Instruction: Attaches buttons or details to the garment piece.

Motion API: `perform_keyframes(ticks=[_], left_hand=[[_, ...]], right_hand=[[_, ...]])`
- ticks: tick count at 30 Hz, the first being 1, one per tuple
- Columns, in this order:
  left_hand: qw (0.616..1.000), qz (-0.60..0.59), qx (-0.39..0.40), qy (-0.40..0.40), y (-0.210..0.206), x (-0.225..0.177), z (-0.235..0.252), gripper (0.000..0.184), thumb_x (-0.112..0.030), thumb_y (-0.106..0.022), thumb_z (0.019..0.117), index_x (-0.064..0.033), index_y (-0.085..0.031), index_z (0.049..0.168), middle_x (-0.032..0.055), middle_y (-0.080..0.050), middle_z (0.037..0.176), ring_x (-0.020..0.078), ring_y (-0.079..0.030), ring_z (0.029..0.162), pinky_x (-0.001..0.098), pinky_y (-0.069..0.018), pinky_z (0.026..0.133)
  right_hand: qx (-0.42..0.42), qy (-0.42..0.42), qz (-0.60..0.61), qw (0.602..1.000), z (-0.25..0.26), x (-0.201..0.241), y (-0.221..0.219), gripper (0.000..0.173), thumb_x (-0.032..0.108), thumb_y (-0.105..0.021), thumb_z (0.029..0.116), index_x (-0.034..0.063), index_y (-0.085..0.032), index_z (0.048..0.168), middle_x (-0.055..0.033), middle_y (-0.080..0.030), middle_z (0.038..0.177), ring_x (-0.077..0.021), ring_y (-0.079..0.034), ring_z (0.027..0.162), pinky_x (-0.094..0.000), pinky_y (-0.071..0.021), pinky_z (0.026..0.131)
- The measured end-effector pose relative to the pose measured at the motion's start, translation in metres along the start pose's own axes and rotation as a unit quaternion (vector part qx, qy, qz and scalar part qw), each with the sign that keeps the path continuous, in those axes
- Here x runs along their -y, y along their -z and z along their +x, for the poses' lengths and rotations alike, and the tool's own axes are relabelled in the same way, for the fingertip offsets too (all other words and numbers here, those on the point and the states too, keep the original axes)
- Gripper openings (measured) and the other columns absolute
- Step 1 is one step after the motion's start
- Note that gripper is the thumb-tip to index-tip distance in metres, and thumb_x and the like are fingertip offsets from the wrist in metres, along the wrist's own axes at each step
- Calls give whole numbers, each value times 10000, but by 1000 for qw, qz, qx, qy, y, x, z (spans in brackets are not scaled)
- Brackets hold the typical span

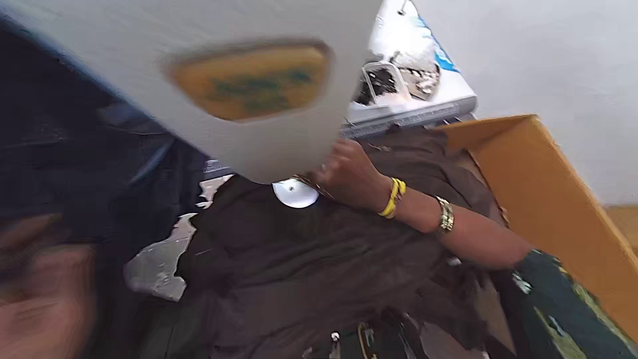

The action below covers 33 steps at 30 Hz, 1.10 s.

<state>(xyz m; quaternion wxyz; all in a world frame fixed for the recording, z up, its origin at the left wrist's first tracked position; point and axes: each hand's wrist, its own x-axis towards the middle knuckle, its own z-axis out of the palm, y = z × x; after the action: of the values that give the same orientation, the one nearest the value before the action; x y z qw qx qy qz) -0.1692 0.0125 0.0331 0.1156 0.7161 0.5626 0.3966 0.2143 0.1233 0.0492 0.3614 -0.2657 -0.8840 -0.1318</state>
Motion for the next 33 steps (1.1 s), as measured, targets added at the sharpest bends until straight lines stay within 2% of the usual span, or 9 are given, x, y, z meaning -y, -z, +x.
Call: perform_keyframes(ticks=[2,3,6,8,13,21,26,28,33], left_hand=[[968,-54,230,-80,-90,-59,-16,818,-710,-509,945,-132,-432,1518,105,-541,1462,210,-487,1385,458,-364,1181],[950,-48,278,-131,-122,-82,-36,760,-723,-510,928,-138,-569,1409,150,-639,1309,319,-588,1258,578,-426,1086],[956,40,248,-150,-130,-76,-39,218,-248,-604,959,-68,-725,986,243,-680,922,463,-661,904,672,-482,809],[974,121,185,-58,-96,-29,5,316,-210,-567,983,45,-682,1130,403,-611,1094,622,-573,1037,766,-395,886],[968,184,162,-46,-67,14,55,392,-206,-466,992,-45,-645,1302,277,-528,1420,547,-438,1335,724,-331,1054],[943,-48,200,-263,-155,-96,5,236,-256,-534,1046,-183,-726,1162,72,-696,1212,261,-609,1211,427,-485,1032],[943,-11,184,-277,-186,-102,10,334,-294,-622,995,-187,-652,1310,121,-647,1326,338,-598,1249,535,-468,1046],[935,-3,189,-299,-189,-102,8,182,-262,-615,995,-169,-727,1104,96,-706,1144,341,-635,1168,593,-457,1026],[903,-5,248,-350,-168,-91,-16,191,-265,-550,1022,-213,-722,956,-1,-704,1057,227,-641,1137,449,-496,1020]], right_hand=[[-1,-72,49,996,-11,-7,21,106,112,-703,917,22,-740,876,-110,-696,784,-246,-688,750,-365,-545,629],[-14,-119,65,991,-19,-11,38,159,147,-728,927,5,-726,855,-113,-690,779,-226,-686,736,-363,-556,627],[-24,-252,37,967,-53,-21,107,224,166,-734,941,-32,-684,852,-112,-676,768,-146,-643,678,-303,-531,616],[0,-331,8,944,-83,-14,150,181,154,-696,965,-14,-653,913,-80,-651,779,-97,-603,637,-242,-504,581],[17,-500,30,866,-150,4,190,166,232,-692,958,71,-650,951,30,-623,758,-11,-541,598,-204,-466,556],[365,-563,157,725,-158,36,145,345,349,-571,1048,69,-769,1006,-44,-753,852,-168,-716,788,-445,-560,806],[350,-552,169,738,-141,53,95,358,348,-524,1063,162,-661,1337,-23,-703,794,-162,-664,671,-392,-559,699],[352,-540,143,751,-139,54,78,445,374,-564,1036,155,-597,1422,-77,-694,862,-258,-655,756,-496,-526,745],[290,-503,258,772,-139,58,63,315,344,-731,937,54,-729,1061,-88,-632,973,-160,-597,812,-325,-506,734]])
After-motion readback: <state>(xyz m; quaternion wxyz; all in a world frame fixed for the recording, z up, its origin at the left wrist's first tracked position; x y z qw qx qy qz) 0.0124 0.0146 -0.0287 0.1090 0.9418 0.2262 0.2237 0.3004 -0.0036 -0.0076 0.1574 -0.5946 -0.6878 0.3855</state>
